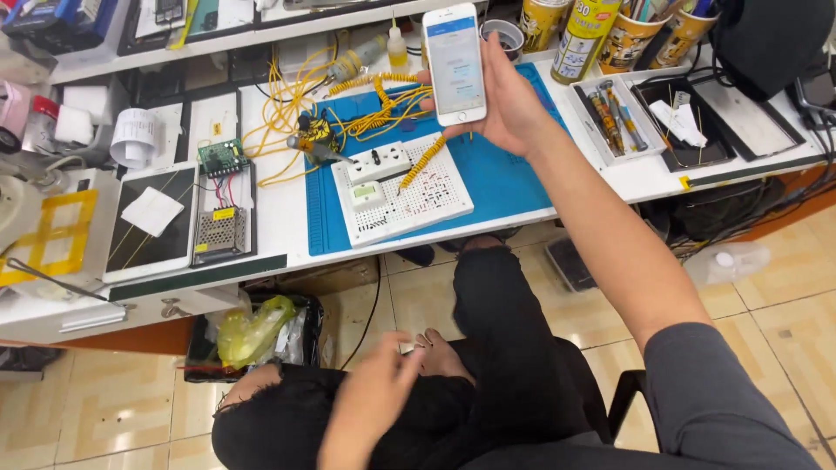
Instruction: A person is repairing a smartphone at a workbench, using a precision screwdriver to work on internal components while holding the screen open.
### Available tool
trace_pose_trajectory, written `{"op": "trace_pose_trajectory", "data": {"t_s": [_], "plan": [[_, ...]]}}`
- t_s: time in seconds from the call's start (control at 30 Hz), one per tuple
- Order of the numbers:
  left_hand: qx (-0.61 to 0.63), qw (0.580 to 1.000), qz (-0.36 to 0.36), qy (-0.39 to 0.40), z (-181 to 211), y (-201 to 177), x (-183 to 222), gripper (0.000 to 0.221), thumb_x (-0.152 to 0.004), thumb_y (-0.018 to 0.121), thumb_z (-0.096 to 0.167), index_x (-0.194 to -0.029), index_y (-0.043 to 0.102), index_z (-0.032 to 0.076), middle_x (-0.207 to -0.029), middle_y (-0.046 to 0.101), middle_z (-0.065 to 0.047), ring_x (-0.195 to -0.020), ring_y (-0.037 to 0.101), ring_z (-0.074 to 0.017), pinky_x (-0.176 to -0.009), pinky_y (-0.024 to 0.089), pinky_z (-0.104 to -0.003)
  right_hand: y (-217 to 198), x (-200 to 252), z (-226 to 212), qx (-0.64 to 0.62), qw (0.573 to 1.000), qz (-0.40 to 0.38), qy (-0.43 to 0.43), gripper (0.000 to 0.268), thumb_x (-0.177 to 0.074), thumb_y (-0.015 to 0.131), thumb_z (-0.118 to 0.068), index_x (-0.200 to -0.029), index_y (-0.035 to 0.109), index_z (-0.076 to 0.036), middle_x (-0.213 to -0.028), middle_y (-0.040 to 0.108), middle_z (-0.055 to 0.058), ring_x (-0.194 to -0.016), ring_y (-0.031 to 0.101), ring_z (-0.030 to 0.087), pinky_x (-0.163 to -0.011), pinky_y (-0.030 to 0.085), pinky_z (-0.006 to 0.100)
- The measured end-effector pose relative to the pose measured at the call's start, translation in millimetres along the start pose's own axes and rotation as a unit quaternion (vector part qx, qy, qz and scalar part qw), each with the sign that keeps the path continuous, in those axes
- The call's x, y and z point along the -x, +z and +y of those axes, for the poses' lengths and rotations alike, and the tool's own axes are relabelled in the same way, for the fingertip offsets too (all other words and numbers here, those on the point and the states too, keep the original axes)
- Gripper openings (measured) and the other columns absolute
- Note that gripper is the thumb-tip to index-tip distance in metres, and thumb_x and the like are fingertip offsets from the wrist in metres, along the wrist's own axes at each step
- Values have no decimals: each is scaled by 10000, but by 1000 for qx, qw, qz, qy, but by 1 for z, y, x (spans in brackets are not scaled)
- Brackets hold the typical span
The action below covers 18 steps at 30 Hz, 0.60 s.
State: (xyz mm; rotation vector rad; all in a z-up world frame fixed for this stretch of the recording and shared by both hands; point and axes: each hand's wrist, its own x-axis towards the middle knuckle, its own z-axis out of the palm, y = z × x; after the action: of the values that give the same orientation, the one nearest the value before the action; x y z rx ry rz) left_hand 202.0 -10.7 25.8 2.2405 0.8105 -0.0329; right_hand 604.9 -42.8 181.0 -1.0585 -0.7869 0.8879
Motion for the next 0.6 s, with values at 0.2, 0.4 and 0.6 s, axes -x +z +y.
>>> {"op": "trace_pose_trajectory", "data": {"t_s": [0.2,0.4,0.6], "plan": [[-247,894,-331,-177,-36,204,-184,682,-1046,596,314,-1692,429,174,-1732,442,-43,-1598,448,-267,-1234,453,-436,-18,-54,35,-17,999,22,-18,890,-1003,397,-688,-1711,482,-157,-1546,731,149,-1197,824,252,-617,712,328],[-201,863,-439,-147,-49,269,-285,691,-1051,564,150,-1725,415,129,-1804,385,-20,-1631,430,-250,-1305,411,-424,-30,-56,60,-66,998,9,10,774,-1092,341,-647,-1684,423,-155,-1492,712,226,-1149,808,335,-548,675,401],[-238,827,-501,-92,-28,271,-369,700,-1039,589,257,-1709,438,127,-1773,422,-53,-1609,449,-287,-1300,399,-462,-30,-39,74,-204,978,30,34,838,-1085,502,-688,-1679,287,-138,-1488,630,398,-1162,762,497,-564,682,492]]}}
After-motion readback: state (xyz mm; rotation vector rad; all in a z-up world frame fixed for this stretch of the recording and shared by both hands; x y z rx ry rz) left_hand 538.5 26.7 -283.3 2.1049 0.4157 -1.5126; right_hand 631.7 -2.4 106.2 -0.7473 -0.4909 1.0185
